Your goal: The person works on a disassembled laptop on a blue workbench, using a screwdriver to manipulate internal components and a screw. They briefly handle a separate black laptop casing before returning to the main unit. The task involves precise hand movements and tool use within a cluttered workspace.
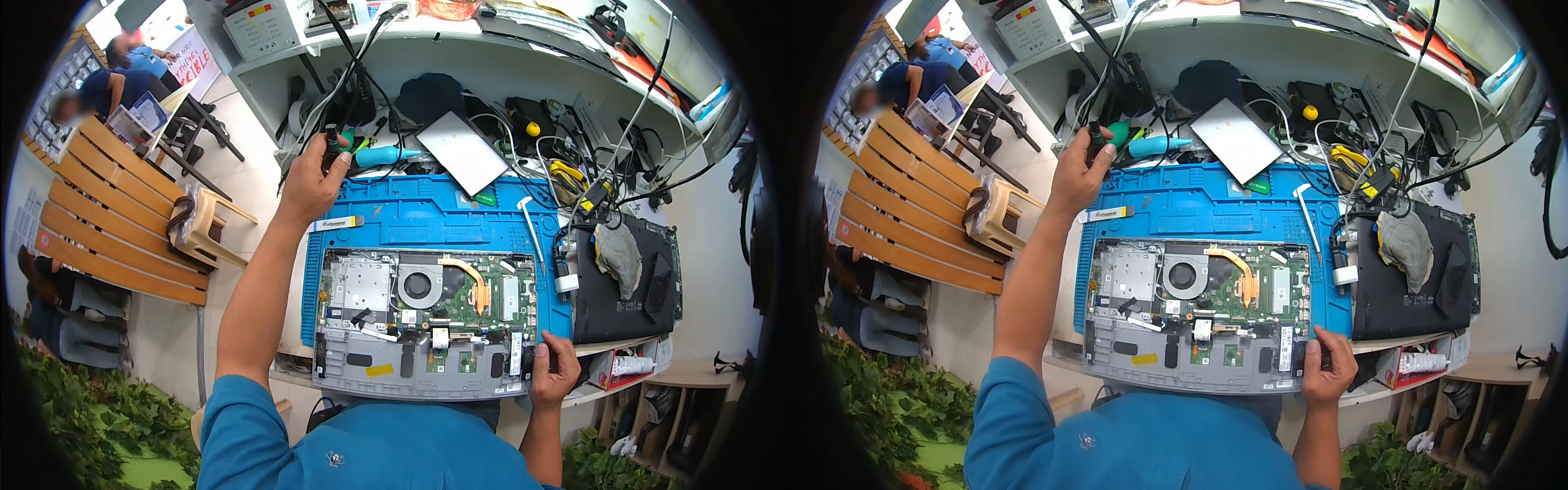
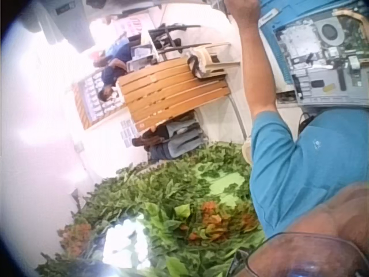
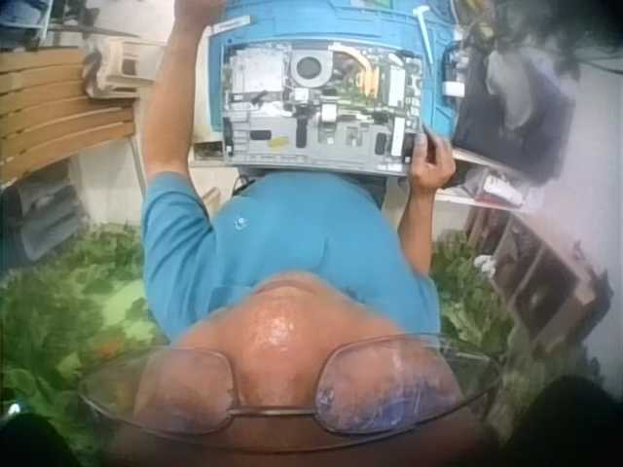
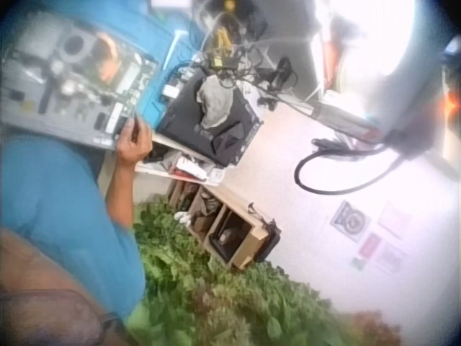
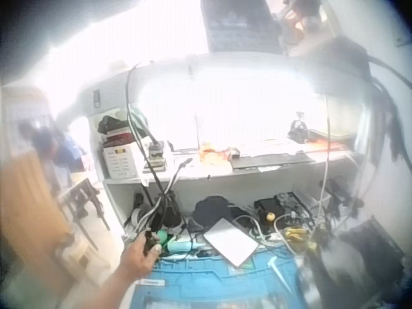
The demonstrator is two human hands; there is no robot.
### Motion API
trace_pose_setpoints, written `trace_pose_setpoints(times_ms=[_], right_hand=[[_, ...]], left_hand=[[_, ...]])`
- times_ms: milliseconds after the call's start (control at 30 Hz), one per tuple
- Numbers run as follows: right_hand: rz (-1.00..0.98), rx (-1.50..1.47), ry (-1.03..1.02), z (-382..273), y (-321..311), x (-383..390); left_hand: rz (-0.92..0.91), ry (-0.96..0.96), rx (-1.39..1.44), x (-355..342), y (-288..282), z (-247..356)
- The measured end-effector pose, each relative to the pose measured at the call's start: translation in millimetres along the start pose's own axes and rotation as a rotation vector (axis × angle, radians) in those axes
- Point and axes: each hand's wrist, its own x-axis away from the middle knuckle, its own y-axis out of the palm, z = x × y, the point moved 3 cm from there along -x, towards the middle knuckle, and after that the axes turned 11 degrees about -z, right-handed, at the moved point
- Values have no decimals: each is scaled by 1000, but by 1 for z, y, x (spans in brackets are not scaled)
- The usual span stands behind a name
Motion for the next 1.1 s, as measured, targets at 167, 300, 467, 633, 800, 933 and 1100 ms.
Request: trace_pose_setpoints(times_ms=[167, 300, 467, 633, 800, 933, 1100], right_hand=[[-15, 1, 15, 1, -1, 1], [5, -5, -8, 3, 1, 3], [-5, -47, 23, 10, 1, 4], [3, -53, 13, 10, 2, 4], [-14, -38, 12, 9, 1, 3], [-8, -46, 26, 8, -1, 5], [-11, -32, 8, 8, 1, 1]], left_hand=[[22, -156, -168, -6, -16, -14], [7, -237, -222, -6, -9, -20], [-154, -340, -234, -21, 0, -40], [-147, -413, -22, -31, 3, -33], [77, -242, 39, -50, 8, -55], [3, -267, -196, -58, 11, -52], [-54, -369, -168, -29, 7, -39]])
